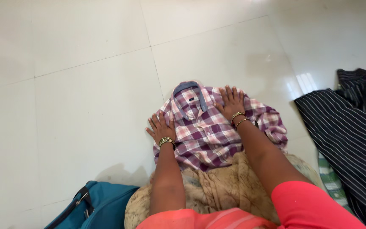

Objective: The person folds a plaid shirt by buttoning it, spreading it out, and folding the sleeves and sides inward.

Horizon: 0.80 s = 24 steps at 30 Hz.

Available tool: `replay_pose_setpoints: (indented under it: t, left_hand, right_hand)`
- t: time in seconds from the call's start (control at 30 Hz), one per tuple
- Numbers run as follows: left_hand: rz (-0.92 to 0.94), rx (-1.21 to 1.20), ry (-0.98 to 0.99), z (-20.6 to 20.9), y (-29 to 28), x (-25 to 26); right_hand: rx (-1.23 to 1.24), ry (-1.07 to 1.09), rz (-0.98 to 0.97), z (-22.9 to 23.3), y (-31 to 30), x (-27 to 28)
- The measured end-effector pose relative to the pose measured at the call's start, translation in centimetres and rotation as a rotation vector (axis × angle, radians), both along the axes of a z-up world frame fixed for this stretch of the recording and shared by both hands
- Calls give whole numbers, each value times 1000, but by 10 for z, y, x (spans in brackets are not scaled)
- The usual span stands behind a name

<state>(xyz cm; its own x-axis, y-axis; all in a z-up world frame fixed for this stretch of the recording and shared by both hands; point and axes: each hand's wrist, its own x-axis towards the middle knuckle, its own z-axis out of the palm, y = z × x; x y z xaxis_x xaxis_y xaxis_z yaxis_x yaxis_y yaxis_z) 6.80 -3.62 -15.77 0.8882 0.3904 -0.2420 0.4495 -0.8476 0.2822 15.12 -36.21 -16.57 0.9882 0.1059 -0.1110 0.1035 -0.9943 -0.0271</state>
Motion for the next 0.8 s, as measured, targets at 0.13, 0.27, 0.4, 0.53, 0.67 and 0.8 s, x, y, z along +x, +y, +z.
replay_pose_setpoints:
  t: [0.13,0.27,0.4,0.53,0.67,0.8]
  left_hand:
    - [-28,18,13,-21,-11,-24]
    - [-65,-45,87,-24,-12,-38]
    - [-92,-123,207,-17,-16,-48]
    - [-128,-363,145,0,-5,-37]
    - [-256,-451,99,32,24,-34]
    - [-510,-278,227,81,63,-39]
  right_hand:
    - [57,63,-24,2,-4,-38]
    - [148,234,-94,31,0,-72]
    - [130,334,-108,45,-1,-92]
    - [265,414,-140,33,-9,-92]
    - [305,393,-64,58,-24,-80]
    - [285,155,159,127,-44,-55]
